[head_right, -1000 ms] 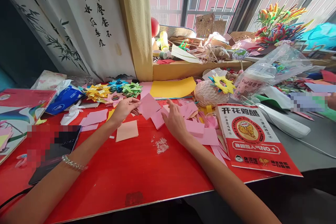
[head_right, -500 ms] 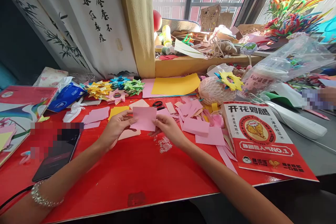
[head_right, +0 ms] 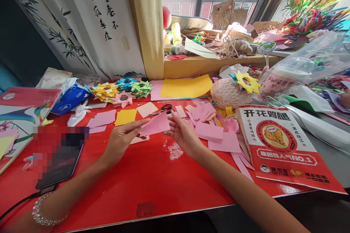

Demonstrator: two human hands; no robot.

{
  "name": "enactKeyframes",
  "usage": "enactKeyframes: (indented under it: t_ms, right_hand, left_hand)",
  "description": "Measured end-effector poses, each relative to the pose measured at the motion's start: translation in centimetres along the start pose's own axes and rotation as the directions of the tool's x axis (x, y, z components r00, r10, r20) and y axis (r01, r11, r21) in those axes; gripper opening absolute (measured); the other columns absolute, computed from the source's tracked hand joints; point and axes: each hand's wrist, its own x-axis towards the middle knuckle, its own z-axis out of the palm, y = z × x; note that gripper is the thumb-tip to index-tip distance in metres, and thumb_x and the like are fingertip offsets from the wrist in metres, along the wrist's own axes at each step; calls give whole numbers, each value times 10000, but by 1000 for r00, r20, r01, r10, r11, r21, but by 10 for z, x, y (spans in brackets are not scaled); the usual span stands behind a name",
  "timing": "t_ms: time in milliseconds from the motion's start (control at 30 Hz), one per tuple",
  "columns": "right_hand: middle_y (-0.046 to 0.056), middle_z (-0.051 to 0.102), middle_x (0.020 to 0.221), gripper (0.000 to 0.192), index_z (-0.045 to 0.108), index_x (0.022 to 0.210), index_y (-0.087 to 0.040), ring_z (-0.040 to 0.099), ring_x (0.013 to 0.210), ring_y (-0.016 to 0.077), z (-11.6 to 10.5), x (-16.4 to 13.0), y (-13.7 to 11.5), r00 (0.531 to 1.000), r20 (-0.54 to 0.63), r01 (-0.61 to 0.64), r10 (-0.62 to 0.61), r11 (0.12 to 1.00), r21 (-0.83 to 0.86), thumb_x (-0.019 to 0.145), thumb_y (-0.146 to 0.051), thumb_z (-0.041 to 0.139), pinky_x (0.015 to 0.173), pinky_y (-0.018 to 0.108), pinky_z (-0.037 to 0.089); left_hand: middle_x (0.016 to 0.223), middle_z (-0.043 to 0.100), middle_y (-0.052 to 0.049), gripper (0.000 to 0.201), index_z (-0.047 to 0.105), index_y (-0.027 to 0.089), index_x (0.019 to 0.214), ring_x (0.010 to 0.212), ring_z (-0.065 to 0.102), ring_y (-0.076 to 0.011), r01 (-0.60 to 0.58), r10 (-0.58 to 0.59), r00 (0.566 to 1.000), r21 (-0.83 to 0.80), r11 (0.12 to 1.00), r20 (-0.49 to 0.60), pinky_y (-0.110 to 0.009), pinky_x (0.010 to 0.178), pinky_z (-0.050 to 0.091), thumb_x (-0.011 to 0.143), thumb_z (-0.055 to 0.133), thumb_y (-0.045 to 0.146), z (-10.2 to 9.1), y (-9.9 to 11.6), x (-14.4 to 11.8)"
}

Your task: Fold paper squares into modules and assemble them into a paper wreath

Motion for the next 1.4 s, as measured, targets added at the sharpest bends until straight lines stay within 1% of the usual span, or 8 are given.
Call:
enactKeyframes:
  t_ms: [167,300,533,800,1100,1167,1300,1400]
  right_hand:
    - [50,603,1163,339,594,1024,-218,546,1132,167,12,-9,8,995,69,67,-69,997,35,893,-457,393,955,267,468]
    - [4,553,1259,228,558,1075,-254,450,1248,162,20,-16,12,993,44,104,-107,993,61,869,-312,480,1012,291,433]
    - [43,657,1091,150,640,959,-195,591,1080,176,19,-23,13,992,114,45,-59,991,125,858,-213,531,988,330,448]
    - [42,674,1005,192,662,929,-190,613,1004,158,21,-26,6,981,69,170,-182,974,147,887,-291,505,934,298,465]
    - [-28,538,671,197,580,697,-164,533,667,95,15,-24,5,963,8,264,-271,932,-249,795,-331,615,717,241,503]
    - [-32,508,652,206,559,681,-168,512,641,91,15,-24,4,961,22,271,-276,922,-276,795,-331,610,695,238,500]
    - [-3,564,754,158,584,754,-170,532,702,107,16,-26,3,962,80,272,-261,901,-337,815,-315,585,684,236,489]
    - [14,582,786,169,580,760,-164,550,741,126,18,-29,5,965,134,258,-223,887,-383,831,-316,564,696,251,482]
  left_hand:
    - [1023,669,16,323,646,301,1118,742,616,-131,-74,80,995,90,993,-62,-263,700,593,807,565,336,8,-2,-8]
    - [1044,680,19,322,649,282,1116,747,628,-141,-66,76,989,84,994,-126,-275,714,591,814,566,356,14,-4,-11]
    - [988,683,7,291,648,288,1110,775,638,-135,-251,268,962,243,937,-42,-254,701,578,868,492,247,9,-7,-12]
    - [948,645,-22,398,592,283,1177,777,607,-95,-584,571,795,514,628,205,-193,679,506,875,430,80,7,-8,-10]
    - [1051,622,-69,499,623,250,1127,978,565,-201,-742,540,670,460,488,509,-331,803,483,749,412,2,0,5,-18]
    - [1073,618,-53,534,585,272,1167,1003,558,-191,-710,534,701,394,583,473,-345,848,463,765,372,-7,-4,12,-20]
    - [1006,618,-15,359,489,309,1225,859,591,-141,-318,282,947,334,887,153,-278,743,497,900,391,190,-1,21,-20]
    - [1009,598,-12,335,484,297,1195,846,593,-149,-77,62,995,226,971,74,-259,682,509,864,509,340,7,19,-18]
